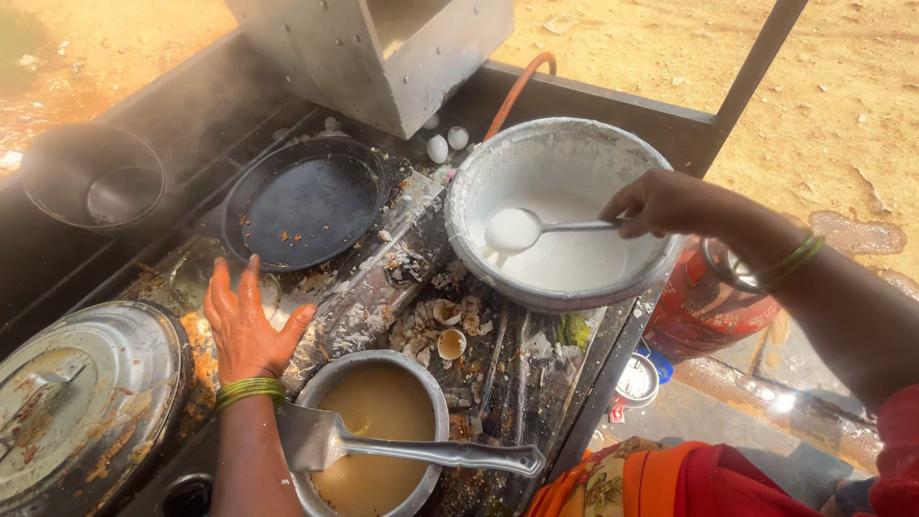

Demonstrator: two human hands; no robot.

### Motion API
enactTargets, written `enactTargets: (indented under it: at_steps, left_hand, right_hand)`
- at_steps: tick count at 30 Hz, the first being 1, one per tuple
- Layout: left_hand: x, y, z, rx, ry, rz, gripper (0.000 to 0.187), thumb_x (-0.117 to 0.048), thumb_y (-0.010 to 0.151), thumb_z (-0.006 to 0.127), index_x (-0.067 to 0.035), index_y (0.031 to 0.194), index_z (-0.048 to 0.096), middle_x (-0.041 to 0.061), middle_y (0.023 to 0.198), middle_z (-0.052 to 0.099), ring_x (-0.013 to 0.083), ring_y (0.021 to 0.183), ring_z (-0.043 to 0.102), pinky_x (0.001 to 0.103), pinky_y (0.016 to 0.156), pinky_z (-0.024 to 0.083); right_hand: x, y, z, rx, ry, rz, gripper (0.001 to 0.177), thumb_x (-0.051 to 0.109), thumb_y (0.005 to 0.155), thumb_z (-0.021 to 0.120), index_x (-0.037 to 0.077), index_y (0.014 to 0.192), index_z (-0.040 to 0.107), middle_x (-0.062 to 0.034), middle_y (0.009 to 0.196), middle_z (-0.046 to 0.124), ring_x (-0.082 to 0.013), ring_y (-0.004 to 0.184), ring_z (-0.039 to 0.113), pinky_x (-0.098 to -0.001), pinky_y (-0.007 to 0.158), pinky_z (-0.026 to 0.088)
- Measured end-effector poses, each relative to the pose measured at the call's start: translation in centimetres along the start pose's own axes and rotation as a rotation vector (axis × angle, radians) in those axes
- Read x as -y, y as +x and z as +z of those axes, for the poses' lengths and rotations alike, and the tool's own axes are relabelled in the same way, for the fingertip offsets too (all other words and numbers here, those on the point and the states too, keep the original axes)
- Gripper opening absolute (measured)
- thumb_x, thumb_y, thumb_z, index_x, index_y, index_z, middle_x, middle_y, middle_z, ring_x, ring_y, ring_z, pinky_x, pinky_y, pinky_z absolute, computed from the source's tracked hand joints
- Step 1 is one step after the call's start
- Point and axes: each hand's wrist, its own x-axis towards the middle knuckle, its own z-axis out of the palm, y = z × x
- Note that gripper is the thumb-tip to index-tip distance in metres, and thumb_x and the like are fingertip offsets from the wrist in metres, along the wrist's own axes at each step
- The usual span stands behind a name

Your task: The person prepares dosa on a flat griddle at a street food stall. They pour batter, spread it, add fillings, fold the dosa, and transfer finished pieces to a plate. The person also handles a metal cup and places money inside it.

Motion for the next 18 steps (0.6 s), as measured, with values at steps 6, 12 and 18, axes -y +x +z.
enactTargets:
  at_steps: [6,12,18]
  left_hand:
    - [-0.3,0.1,-0.2,0.062,0.077,-0.011,0.107,-0.054,0.066,0.085,-0.014,0.155,0.04,0.025,0.166,0.02,0.0477,0.149,0.022,0.057,0.12,0.026]
    - [-0.1,-0.5,-0.8,-0.142,0.0,0.014,0.12,-0.056,0.069,0.084,-0.007,0.162,0.026,0.028,0.165,0.018,0.0489,0.147,0.022,0.058,0.121,0.024]
    - [-0.2,-1.2,-1.2,-0.18,-0.108,-0.092,0.098,-0.051,0.072,0.086,-0.014,0.15,0.041,0.021,0.163,0.023,0.0456,0.144,0.03,0.056,0.121,0.025]
  right_hand:
    - [8.4,-1.3,-7.2,-0.115,-0.198,-0.051,0.041,0.011,0.084,0.08,0.022,0.123,0.079,-0.0154,0.09,0.08,-0.0193,0.064,0.058,-0.0373,0.063,0.049]
    - [20.5,1.2,-5.3,-0.458,-0.323,-0.591,0.037,0.01,0.086,0.076,0.019,0.122,0.077,-0.0085,0.093,0.076,-0.0134,0.067,0.063,-0.0343,0.065,0.049]
    - [26.2,6.2,7.4,-0.862,-0.592,-0.837,0.019,0.008,0.103,0.064,0.018,0.106,0.08,-0.0091,0.088,0.072,-0.0212,0.064,0.063,-0.0404,0.054,0.051]
